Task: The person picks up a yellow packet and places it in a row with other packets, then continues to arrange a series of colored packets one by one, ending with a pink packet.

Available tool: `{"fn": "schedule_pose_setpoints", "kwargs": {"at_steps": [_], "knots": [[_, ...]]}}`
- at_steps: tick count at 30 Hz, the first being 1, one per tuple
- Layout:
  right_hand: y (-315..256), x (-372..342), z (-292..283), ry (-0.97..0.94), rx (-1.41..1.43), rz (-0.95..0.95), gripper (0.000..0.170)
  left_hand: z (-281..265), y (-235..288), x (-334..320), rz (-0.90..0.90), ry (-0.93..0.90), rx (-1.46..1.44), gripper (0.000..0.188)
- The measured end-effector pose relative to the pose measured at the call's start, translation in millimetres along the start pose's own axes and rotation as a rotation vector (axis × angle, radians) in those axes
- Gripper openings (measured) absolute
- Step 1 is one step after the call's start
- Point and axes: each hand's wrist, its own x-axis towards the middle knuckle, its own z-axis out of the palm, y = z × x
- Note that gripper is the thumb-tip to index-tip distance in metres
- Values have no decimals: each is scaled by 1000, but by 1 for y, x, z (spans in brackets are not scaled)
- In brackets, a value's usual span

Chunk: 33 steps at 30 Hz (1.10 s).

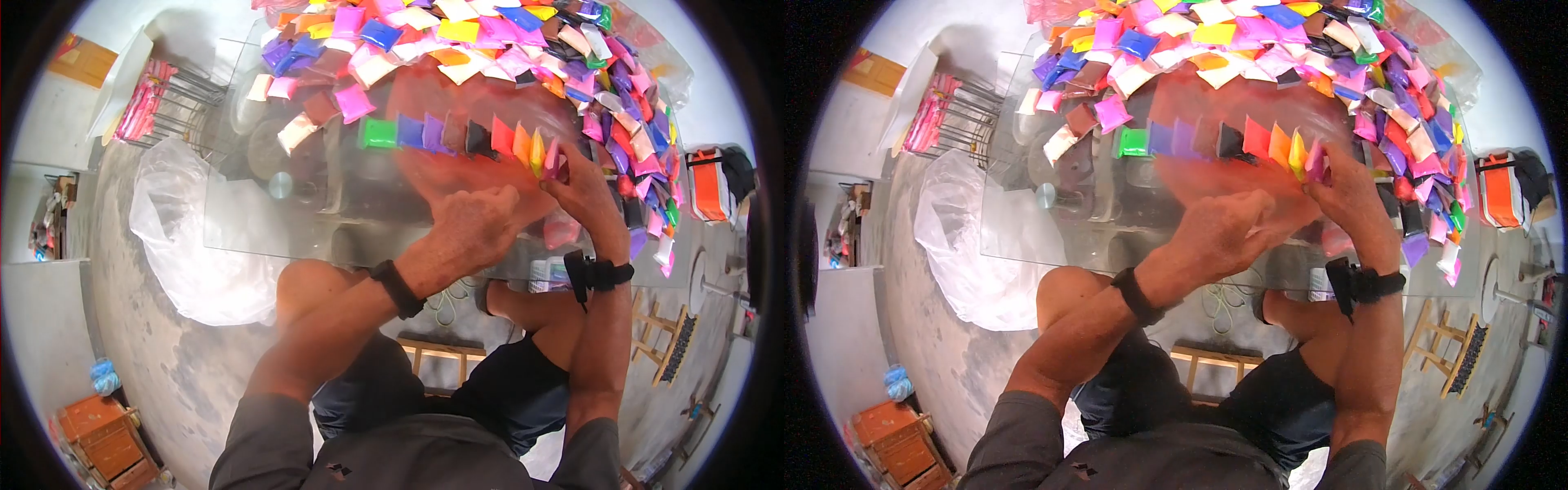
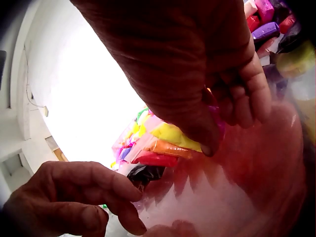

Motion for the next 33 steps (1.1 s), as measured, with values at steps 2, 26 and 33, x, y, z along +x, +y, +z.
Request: {"fn": "schedule_pose_setpoints", "kwargs": {"at_steps": [2, 26, 33], "knots": [[-4, -1, -1, 20, 43, -37, 47, 1, -1, 0, 5, 3, -8, 27], [-5, -1, -1, -7, 81, 46, 47, -5, 3, 0, 6, -31, 15, 25], [-8, -1, -3, -11, 34, 60, 48, -5, 3, -1, 3, -36, 15, 27]]}}
